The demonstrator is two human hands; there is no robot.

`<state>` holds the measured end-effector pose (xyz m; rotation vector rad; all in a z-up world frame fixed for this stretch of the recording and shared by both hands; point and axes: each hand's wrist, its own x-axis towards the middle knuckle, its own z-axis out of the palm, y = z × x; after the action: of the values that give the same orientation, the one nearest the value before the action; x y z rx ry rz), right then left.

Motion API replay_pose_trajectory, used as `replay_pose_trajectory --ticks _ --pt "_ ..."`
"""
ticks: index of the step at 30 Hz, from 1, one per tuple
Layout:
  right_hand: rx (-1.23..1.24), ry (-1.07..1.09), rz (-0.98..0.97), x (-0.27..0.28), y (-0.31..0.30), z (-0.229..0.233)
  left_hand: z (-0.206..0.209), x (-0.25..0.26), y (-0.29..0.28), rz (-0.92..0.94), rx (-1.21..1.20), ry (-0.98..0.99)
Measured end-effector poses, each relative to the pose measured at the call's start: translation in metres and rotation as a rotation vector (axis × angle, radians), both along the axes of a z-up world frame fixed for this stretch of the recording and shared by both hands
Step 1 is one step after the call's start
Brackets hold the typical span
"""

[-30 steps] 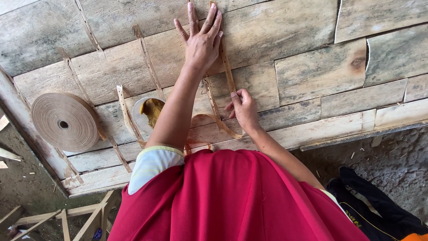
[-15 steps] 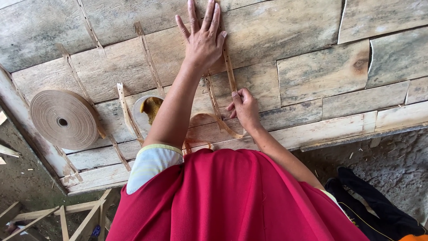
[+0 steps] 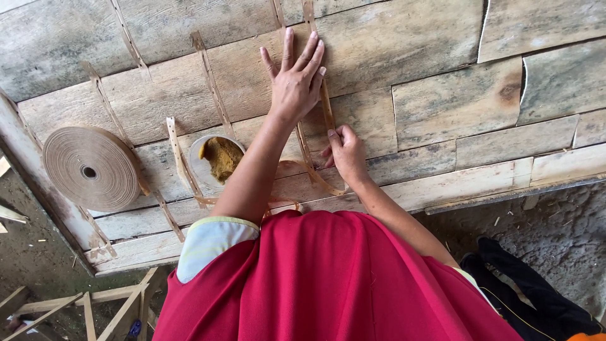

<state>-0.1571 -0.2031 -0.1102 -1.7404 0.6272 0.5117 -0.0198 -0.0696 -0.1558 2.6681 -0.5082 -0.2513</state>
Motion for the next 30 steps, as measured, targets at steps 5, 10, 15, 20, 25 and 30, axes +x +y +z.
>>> replay_pose_trajectory --ticks 5,10,15,20,25,30 --pt "-0.016 0.009 0.043 0.004 -0.001 -0.001 0.0 0.001 0.001 -0.005 0.025 -0.008" --pt "-0.009 0.059 0.035 0.005 0.0 0.004 0.003 -0.003 0.0 -0.026 0.107 0.072" --pt "-0.014 0.072 0.028 0.007 0.001 0.005 0.019 0.002 0.0 -0.063 0.194 0.189" --pt "-0.028 0.098 0.043 0.009 0.001 0.009 0.027 0.008 0.002 -0.136 0.245 0.263" --pt "-0.021 0.093 0.05 0.006 0.001 0.006 0.022 0.007 0.007 -0.18 0.264 0.239" --pt "-0.015 0.117 0.009 0.008 0.003 0.008 0.024 0.007 0.009 -0.225 0.272 0.248"
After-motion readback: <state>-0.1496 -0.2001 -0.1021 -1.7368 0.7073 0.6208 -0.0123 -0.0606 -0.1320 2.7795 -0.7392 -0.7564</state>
